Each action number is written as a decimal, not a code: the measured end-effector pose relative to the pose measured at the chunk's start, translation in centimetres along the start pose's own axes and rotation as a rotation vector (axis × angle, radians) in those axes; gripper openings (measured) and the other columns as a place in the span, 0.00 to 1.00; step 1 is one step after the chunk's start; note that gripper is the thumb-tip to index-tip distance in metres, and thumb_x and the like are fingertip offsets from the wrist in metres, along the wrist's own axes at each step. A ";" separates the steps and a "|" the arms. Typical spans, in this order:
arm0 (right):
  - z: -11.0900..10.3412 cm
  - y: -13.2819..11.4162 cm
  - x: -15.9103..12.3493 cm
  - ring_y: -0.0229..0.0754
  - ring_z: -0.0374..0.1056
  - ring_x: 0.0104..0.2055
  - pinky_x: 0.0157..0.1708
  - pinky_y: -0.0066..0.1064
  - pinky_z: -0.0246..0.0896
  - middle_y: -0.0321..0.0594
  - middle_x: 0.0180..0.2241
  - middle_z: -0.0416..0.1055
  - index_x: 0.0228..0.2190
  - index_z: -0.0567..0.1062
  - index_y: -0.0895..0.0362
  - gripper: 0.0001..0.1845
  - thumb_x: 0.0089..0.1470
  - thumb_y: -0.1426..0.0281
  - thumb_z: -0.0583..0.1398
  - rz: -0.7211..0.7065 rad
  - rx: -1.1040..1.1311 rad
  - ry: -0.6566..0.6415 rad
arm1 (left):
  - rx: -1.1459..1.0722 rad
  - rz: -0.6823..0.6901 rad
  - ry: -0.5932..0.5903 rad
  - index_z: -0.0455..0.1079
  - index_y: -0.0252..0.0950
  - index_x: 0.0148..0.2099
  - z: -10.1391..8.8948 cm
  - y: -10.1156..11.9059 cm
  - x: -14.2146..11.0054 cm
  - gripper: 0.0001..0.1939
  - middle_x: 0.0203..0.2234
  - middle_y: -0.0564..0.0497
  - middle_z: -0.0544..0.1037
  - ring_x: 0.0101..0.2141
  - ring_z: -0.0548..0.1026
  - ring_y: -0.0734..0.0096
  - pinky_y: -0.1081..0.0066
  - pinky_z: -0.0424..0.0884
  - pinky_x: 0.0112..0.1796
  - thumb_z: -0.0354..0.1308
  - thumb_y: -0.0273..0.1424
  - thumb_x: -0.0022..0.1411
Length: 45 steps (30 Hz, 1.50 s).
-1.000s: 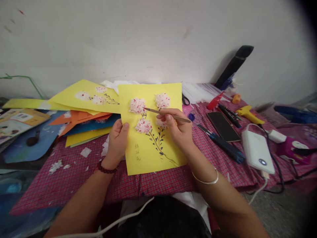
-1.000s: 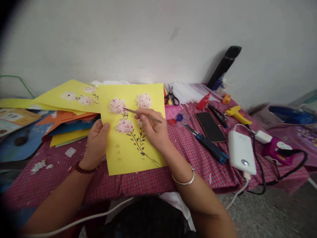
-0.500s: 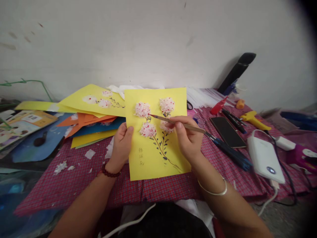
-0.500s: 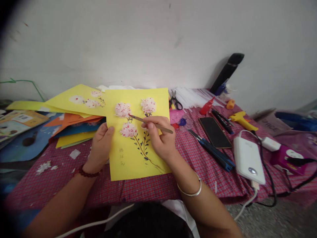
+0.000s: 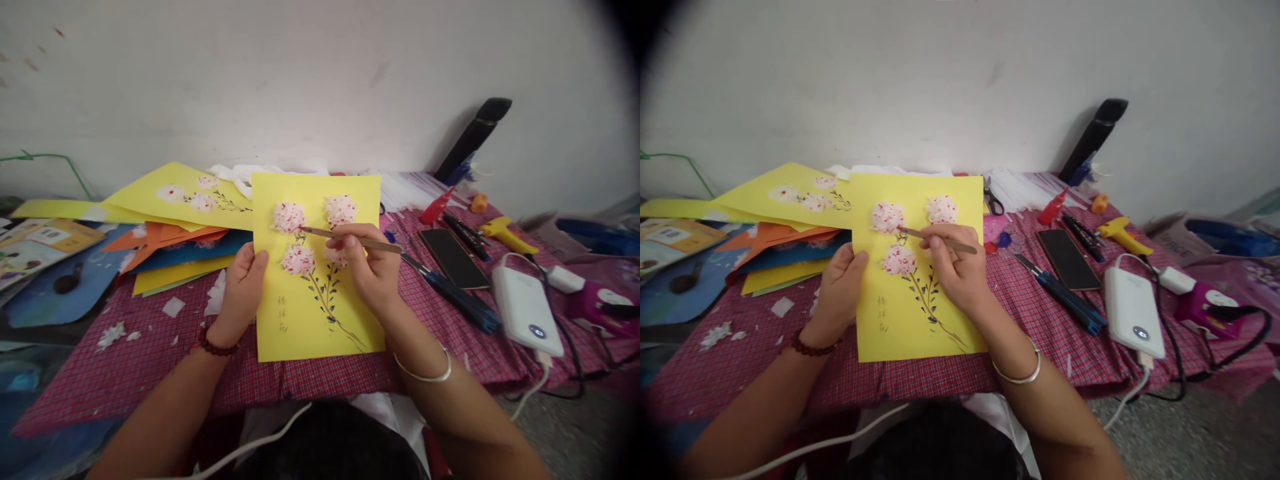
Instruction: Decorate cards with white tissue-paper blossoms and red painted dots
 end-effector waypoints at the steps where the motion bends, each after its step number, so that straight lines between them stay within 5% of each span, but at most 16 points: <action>1: -0.2 -0.1 0.0 0.40 0.75 0.33 0.34 0.36 0.69 0.36 0.31 0.77 0.41 0.77 0.50 0.09 0.65 0.64 0.57 0.000 0.014 0.016 | -0.005 -0.008 0.004 0.72 0.39 0.44 0.0 -0.1 0.0 0.12 0.34 0.49 0.81 0.36 0.81 0.61 0.67 0.78 0.32 0.64 0.37 0.59; 6: -3.2 0.2 1.3 0.36 0.72 0.26 0.31 0.33 0.68 0.32 0.25 0.72 0.35 0.75 0.52 0.11 0.65 0.62 0.56 0.047 0.086 0.219 | -0.043 -0.062 0.024 0.71 0.38 0.42 -0.2 -0.8 0.6 0.12 0.33 0.49 0.82 0.35 0.81 0.60 0.66 0.79 0.32 0.64 0.36 0.57; 11: -10.5 6.3 3.3 0.34 0.64 0.20 0.25 0.29 0.61 0.29 0.20 0.65 0.29 0.71 0.52 0.13 0.64 0.62 0.54 0.177 -0.052 0.438 | -0.014 -0.045 0.127 0.74 0.36 0.42 -1.4 -0.3 1.3 0.11 0.32 0.51 0.83 0.35 0.81 0.60 0.65 0.80 0.34 0.65 0.33 0.56; 14: -14.0 11.4 3.4 0.35 0.62 0.18 0.24 0.29 0.56 0.30 0.16 0.65 0.25 0.70 0.55 0.12 0.60 0.68 0.55 0.369 -0.249 0.360 | 0.031 -0.017 0.140 0.74 0.38 0.42 -2.1 0.5 1.7 0.08 0.31 0.54 0.83 0.37 0.81 0.59 0.63 0.81 0.36 0.64 0.32 0.59; 17: -15.3 14.2 2.9 0.37 0.62 0.20 0.26 0.30 0.55 0.32 0.16 0.66 0.24 0.71 0.56 0.12 0.58 0.70 0.55 0.490 -0.419 0.257 | 0.041 -0.016 0.165 0.75 0.41 0.42 -2.9 0.6 1.9 0.05 0.30 0.56 0.82 0.37 0.81 0.57 0.61 0.82 0.35 0.62 0.32 0.62; 28: -12.3 14.2 2.4 0.41 0.65 0.24 0.30 0.33 0.57 0.36 0.20 0.70 0.25 0.72 0.57 0.10 0.57 0.71 0.55 0.569 -0.607 -0.057 | 0.029 -0.017 0.174 0.75 0.37 0.42 -2.8 0.0 2.1 0.10 0.31 0.53 0.83 0.33 0.81 0.60 0.67 0.80 0.30 0.64 0.31 0.56; 30: -12.4 13.5 2.5 0.41 0.65 0.23 0.29 0.33 0.57 0.36 0.19 0.69 0.24 0.73 0.57 0.10 0.56 0.70 0.55 0.550 -0.566 0.004 | -0.005 -0.023 0.178 0.75 0.36 0.41 -2.4 0.1 2.0 0.11 0.32 0.50 0.83 0.31 0.81 0.61 0.68 0.79 0.29 0.65 0.31 0.53; 34: -12.8 9.7 3.1 0.38 0.63 0.20 0.25 0.32 0.57 0.33 0.18 0.66 0.26 0.73 0.55 0.10 0.58 0.68 0.55 0.338 -0.178 0.358 | -0.055 -0.029 0.148 0.73 0.35 0.41 -1.6 0.1 1.7 0.13 0.33 0.48 0.83 0.31 0.81 0.62 0.69 0.78 0.28 0.65 0.31 0.52; 37: -11.0 6.1 2.8 0.35 0.61 0.19 0.22 0.30 0.54 0.32 0.20 0.65 0.26 0.73 0.54 0.09 0.58 0.70 0.56 0.194 0.108 0.469 | -0.054 -0.028 0.115 0.72 0.36 0.41 -1.3 0.1 1.4 0.12 0.30 0.50 0.82 0.29 0.80 0.65 0.70 0.77 0.28 0.65 0.33 0.54; 45: -1.9 0.5 -0.7 0.38 0.72 0.29 0.32 0.32 0.68 0.35 0.26 0.75 0.37 0.78 0.53 0.08 0.63 0.68 0.58 0.154 0.197 -0.009 | -0.042 -0.027 0.106 0.70 0.36 0.38 -1.0 0.6 0.6 0.10 0.26 0.53 0.79 0.21 0.74 0.72 0.72 0.74 0.23 0.65 0.34 0.55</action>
Point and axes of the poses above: each hand's wrist, its own x-axis towards the middle knuckle, its own z-axis out of the palm, y = z × x, the point moved 7 cm from there along x, towards the middle knuckle
